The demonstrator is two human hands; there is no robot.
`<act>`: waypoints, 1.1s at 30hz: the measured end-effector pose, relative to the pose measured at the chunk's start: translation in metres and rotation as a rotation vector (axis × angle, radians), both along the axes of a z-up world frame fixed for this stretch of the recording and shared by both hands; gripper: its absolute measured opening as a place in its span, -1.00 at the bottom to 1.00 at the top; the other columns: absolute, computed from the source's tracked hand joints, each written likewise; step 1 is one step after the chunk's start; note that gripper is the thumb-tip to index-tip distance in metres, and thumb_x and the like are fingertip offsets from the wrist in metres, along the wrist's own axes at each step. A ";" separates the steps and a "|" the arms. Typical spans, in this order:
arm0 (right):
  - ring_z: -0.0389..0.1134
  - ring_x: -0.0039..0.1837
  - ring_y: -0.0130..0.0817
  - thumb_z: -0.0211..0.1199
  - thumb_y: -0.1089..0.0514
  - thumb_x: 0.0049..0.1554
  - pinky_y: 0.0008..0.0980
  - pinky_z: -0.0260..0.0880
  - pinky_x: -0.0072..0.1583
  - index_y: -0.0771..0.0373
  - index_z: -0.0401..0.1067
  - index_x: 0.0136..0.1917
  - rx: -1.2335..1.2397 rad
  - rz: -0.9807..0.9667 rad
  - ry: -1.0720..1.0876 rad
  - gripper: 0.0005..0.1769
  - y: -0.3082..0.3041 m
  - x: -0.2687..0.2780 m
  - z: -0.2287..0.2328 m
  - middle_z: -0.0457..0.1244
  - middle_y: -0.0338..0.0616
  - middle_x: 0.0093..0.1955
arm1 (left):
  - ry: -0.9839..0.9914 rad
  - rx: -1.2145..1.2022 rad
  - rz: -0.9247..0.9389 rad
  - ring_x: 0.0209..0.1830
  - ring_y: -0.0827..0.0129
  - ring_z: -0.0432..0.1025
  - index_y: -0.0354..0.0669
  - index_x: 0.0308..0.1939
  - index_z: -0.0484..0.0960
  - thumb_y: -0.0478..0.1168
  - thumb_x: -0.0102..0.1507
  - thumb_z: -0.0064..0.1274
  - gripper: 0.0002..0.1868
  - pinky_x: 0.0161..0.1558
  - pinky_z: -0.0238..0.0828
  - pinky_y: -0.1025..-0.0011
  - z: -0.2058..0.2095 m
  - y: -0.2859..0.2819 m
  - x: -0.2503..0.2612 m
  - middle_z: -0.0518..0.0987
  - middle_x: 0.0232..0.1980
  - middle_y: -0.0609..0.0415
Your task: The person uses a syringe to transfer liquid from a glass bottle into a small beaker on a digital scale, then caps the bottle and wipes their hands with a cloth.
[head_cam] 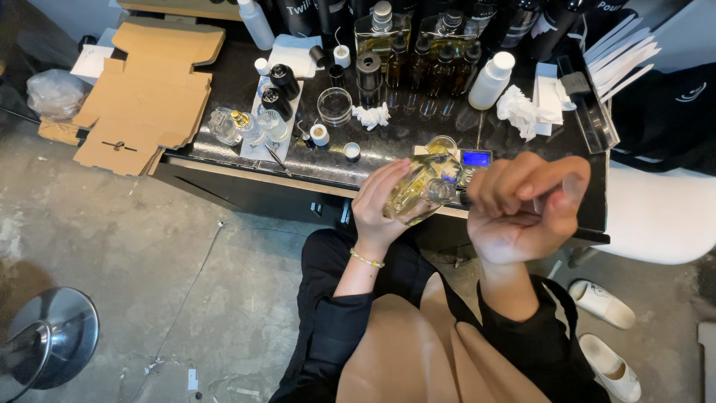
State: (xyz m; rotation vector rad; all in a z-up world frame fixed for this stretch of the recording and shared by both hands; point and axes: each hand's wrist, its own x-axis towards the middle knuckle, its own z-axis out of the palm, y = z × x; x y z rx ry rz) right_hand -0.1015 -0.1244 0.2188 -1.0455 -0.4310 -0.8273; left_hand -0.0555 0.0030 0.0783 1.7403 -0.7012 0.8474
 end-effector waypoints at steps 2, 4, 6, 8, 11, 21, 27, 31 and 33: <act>-0.20 -0.50 -0.50 -0.21 -0.08 0.40 -0.44 -0.22 -0.45 0.03 0.14 -0.07 -0.032 0.013 -0.080 -0.74 -0.004 0.003 -0.009 -0.16 -0.32 -0.42 | 0.000 -0.003 -0.002 0.17 0.07 0.56 -0.37 0.12 0.56 0.03 0.17 0.34 -0.38 0.32 0.53 0.19 0.003 -0.002 -0.001 0.62 0.14 -0.15; -0.17 -0.49 -0.53 -0.23 -0.08 0.45 -0.47 -0.20 -0.48 0.02 0.22 0.01 -0.064 0.027 -0.162 -0.72 -0.007 0.004 -0.018 -0.13 -0.34 -0.41 | -0.001 -0.006 -0.003 0.17 0.07 0.56 -0.37 0.11 0.56 0.03 0.16 0.35 -0.37 0.33 0.53 0.19 0.004 -0.001 -0.002 0.62 0.13 -0.15; -0.26 -0.51 -0.50 -0.22 -0.30 0.42 -0.38 -0.28 -0.45 -0.01 0.26 0.03 -0.099 0.144 -0.172 -0.58 -0.009 0.001 -0.026 -0.22 -0.38 -0.48 | 0.029 0.010 -0.012 0.18 0.07 0.56 -0.32 0.13 0.56 0.04 0.19 0.31 -0.40 0.34 0.50 0.17 0.003 -0.001 -0.003 0.61 0.15 -0.13; -0.08 -0.45 -0.46 -0.21 -0.33 0.45 -0.36 -0.01 -0.38 0.11 0.31 0.16 -0.224 0.375 -0.224 -0.48 -0.042 -0.002 -0.016 -0.09 -0.37 -0.45 | 0.039 0.001 -0.011 0.20 0.10 0.55 -0.32 0.14 0.56 -0.01 0.15 0.37 -0.38 0.35 0.50 0.20 -0.003 -0.001 -0.003 0.61 0.16 -0.11; -0.09 -0.46 -0.44 -0.17 -0.49 0.29 -0.33 0.02 -0.36 0.28 0.34 0.05 -0.254 0.469 -0.252 -0.24 -0.032 -0.014 0.008 -0.07 -0.33 -0.50 | 0.041 -0.010 0.002 0.20 0.10 0.55 -0.34 0.13 0.56 -0.05 0.14 0.41 -0.39 0.34 0.51 0.22 -0.002 0.001 -0.002 0.62 0.15 -0.12; -0.39 -0.52 -0.48 -0.07 0.00 0.41 -0.37 -0.35 -0.48 0.23 -0.09 -0.04 -0.336 -0.154 -0.359 -0.66 -0.016 -0.006 0.016 -0.29 -0.23 -0.44 | 0.033 -0.020 0.020 0.18 0.08 0.55 -0.34 0.12 0.56 -0.01 0.15 0.38 -0.39 0.32 0.53 0.19 -0.003 0.003 -0.002 0.61 0.15 -0.14; -0.19 -0.43 -0.50 -0.13 -0.33 0.33 -0.33 -0.13 -0.35 -0.04 0.09 -0.10 -0.217 -0.026 -0.221 -0.61 -0.038 -0.024 0.014 -0.13 -0.41 -0.42 | 0.049 -0.036 0.043 0.17 0.12 0.56 -0.30 0.15 0.54 -0.07 0.13 0.43 -0.37 0.31 0.53 0.24 -0.003 0.004 -0.002 0.61 0.15 -0.12; 0.21 -0.23 -0.45 0.00 0.07 0.09 -0.44 0.32 -0.10 0.05 0.17 -0.07 -0.370 0.202 -0.110 -0.87 -0.036 -0.041 0.007 0.13 -0.28 -0.29 | 0.083 -0.042 0.036 0.21 0.13 0.54 -0.26 0.17 0.53 -0.11 0.13 0.43 -0.38 0.32 0.53 0.21 -0.005 0.007 -0.003 0.60 0.18 -0.08; 0.18 -0.31 -0.23 -0.14 0.10 0.18 -0.17 0.55 0.02 0.07 0.04 -0.05 -0.253 -0.061 -0.069 -0.92 -0.030 -0.043 0.002 -0.04 -0.16 -0.31 | 0.065 -0.080 0.023 0.21 0.12 0.54 -0.26 0.18 0.52 -0.09 0.16 0.40 -0.40 0.34 0.52 0.20 -0.002 0.007 -0.003 0.61 0.17 -0.08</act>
